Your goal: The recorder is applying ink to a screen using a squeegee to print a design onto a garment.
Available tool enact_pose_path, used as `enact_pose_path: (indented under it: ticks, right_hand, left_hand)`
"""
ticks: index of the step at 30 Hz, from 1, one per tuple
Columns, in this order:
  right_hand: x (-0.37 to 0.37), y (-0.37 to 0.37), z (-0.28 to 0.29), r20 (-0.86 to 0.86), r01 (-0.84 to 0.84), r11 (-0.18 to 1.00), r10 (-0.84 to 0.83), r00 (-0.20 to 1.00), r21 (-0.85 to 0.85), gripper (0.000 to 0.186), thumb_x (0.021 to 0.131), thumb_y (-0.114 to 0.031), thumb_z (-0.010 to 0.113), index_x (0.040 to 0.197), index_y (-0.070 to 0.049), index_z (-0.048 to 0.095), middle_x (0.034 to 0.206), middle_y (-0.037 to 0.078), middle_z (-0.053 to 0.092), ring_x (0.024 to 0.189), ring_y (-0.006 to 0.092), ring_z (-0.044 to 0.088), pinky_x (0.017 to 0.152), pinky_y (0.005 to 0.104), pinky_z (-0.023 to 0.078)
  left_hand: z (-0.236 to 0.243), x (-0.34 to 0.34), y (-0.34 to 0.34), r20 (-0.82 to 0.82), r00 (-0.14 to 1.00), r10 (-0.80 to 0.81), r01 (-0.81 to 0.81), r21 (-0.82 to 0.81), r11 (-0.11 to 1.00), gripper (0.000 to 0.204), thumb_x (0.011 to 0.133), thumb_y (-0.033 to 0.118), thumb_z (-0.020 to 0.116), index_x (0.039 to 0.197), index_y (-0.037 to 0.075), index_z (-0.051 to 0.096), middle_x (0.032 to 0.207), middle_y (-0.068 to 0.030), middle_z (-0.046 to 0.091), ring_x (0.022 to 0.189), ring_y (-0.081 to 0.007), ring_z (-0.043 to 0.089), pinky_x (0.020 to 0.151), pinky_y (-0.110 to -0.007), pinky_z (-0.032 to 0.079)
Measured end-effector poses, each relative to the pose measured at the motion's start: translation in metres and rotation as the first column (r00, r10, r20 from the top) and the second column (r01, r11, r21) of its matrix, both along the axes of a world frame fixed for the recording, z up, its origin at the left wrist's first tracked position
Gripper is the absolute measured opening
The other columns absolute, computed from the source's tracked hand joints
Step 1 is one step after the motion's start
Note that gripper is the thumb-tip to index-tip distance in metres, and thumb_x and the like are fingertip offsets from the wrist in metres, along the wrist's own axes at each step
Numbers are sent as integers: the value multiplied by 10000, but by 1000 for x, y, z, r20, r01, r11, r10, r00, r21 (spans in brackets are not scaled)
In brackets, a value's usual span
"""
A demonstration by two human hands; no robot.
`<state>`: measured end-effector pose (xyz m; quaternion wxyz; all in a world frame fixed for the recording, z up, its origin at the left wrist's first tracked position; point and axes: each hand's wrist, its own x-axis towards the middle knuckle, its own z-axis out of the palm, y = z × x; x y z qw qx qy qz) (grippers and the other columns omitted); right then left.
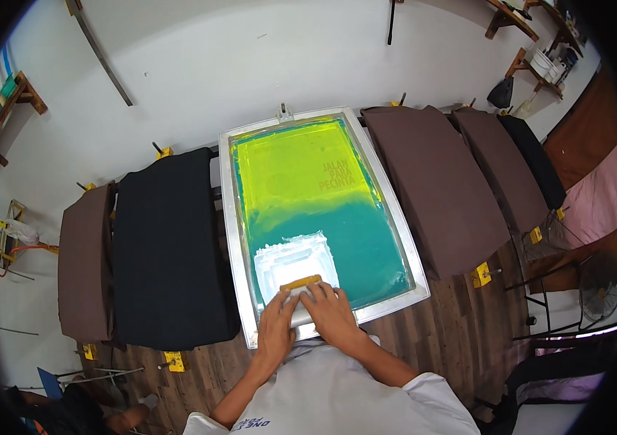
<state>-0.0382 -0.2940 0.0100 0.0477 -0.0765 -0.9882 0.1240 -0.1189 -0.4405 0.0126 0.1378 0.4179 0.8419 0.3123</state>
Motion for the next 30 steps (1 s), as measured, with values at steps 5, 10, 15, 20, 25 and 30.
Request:
enact_pose_path:
  ticks: [5,10,15,20,25,30]
  right_hand:
    - [6,0,-6,83,-44,996,50,995,-77,497,748,-16,636,1238,-68,568,1269,128,545,1207,297,510,880,422,455]
    - [1,-5,-1,47,-13,998,16,999,-63,467,741,-11,641,1201,-71,589,1254,122,552,1182,295,519,861,426,460]
    - [9,-2,7,183,-28,990,53,982,-137,464,731,-12,660,1186,-66,592,1253,117,555,1177,293,521,853,427,464]
    - [13,-7,-15,37,10,995,-6,999,-95,480,725,-27,681,1194,-71,593,1253,116,560,1200,293,519,864,428,464]
    - [15,-2,2,91,-36,994,45,995,-102,484,726,-20,674,1200,-65,589,1258,124,559,1195,293,521,882,426,459]
    - [17,-9,-4,12,-21,991,23,1000,-135,487,715,-2,671,1192,-62,594,1238,128,567,1192,298,523,895,429,446]
  left_hand:
    - [-5,5,-7,68,998,-13,15,-25,1000,725,647,-153,654,1340,25,537,1384,-208,499,1306,-406,457,1096,-470,372]
    - [1,5,-4,16,1000,15,-15,-6,1000,691,651,-164,632,1314,17,559,1380,-224,497,1286,-408,476,1088,-474,382]
    - [-7,8,-11,84,996,-19,19,2,1000,685,656,-157,633,1313,21,562,1380,-225,498,1274,-405,485,1081,-472,385]
    - [-1,15,-9,34,999,12,-12,27,1000,680,659,-155,632,1313,18,561,1376,-226,499,1275,-408,483,1079,-476,383]
    - [3,20,-10,85,996,2,-1,-21,1000,695,657,-155,633,1324,23,552,1383,-223,494,1279,-409,479,1077,-474,382]
    - [-6,20,-12,49,998,33,-34,23,999,676,654,-162,618,1303,19,566,1355,-225,519,1278,-404,484,1074,-472,384]
